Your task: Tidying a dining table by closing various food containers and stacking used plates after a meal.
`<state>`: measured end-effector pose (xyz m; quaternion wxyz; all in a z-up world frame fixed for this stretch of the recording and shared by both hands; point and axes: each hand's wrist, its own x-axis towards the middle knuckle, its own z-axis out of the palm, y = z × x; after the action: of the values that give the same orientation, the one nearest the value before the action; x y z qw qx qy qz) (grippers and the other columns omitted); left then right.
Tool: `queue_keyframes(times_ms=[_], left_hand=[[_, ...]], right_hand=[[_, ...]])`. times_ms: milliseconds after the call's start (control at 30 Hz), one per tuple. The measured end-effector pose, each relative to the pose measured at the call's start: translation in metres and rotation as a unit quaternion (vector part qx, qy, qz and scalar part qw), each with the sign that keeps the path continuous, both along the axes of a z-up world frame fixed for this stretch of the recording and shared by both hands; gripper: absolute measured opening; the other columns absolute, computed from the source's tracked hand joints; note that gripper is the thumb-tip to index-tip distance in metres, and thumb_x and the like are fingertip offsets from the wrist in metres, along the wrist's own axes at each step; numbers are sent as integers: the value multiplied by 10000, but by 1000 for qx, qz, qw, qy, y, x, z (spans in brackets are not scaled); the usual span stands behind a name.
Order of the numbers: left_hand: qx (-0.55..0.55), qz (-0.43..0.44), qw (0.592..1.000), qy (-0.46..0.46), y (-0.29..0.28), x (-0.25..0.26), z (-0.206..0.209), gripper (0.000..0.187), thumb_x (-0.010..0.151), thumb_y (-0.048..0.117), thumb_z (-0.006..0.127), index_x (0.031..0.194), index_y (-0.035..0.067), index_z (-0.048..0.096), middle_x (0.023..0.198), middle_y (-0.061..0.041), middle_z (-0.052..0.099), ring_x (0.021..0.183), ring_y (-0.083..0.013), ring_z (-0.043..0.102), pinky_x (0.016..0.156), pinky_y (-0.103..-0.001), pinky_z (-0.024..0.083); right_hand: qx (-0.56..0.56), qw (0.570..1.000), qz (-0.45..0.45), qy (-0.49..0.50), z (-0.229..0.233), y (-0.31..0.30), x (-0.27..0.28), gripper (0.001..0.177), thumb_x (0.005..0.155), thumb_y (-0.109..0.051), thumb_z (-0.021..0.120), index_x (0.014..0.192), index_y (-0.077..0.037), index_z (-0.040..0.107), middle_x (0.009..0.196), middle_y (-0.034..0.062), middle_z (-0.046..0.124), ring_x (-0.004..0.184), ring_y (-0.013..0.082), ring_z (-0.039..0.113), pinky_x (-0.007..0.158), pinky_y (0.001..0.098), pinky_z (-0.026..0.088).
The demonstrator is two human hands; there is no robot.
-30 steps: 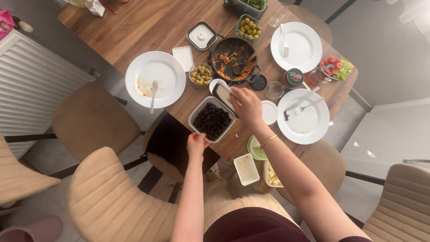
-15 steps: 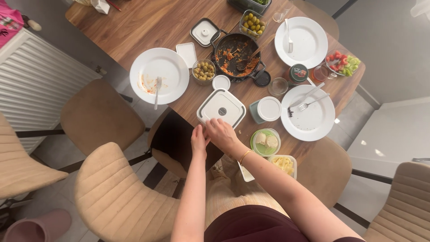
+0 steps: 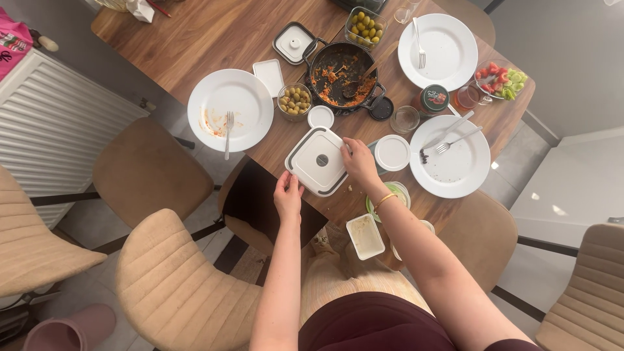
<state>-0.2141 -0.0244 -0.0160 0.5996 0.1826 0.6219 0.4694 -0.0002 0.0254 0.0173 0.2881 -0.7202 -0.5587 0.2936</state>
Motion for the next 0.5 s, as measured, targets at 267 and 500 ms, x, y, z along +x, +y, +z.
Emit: queue_keyframes(times_ms=[267,500], left_hand=[[-19,-25,999,35,-1,1,11,488,964,137,670,1418,37,523,1392,-96,576,1128,-186,670,948,-342,611],[-33,-43,996,67,-1,3,20,529,945,110,694,1427,65,481,1400,-88,572,1155,-180,665,941,-327,614]], right_hand=[[53,997,23,-47,3,-10,-4,353,950,-162,644,1272,-18,661,1161,176,673,1087,365,635,936,436,513],[28,1000,11,-4,-5,-7,-4,367,943,-137,643,1291,-23,647,1189,179,656,1116,370,617,965,439,503]])
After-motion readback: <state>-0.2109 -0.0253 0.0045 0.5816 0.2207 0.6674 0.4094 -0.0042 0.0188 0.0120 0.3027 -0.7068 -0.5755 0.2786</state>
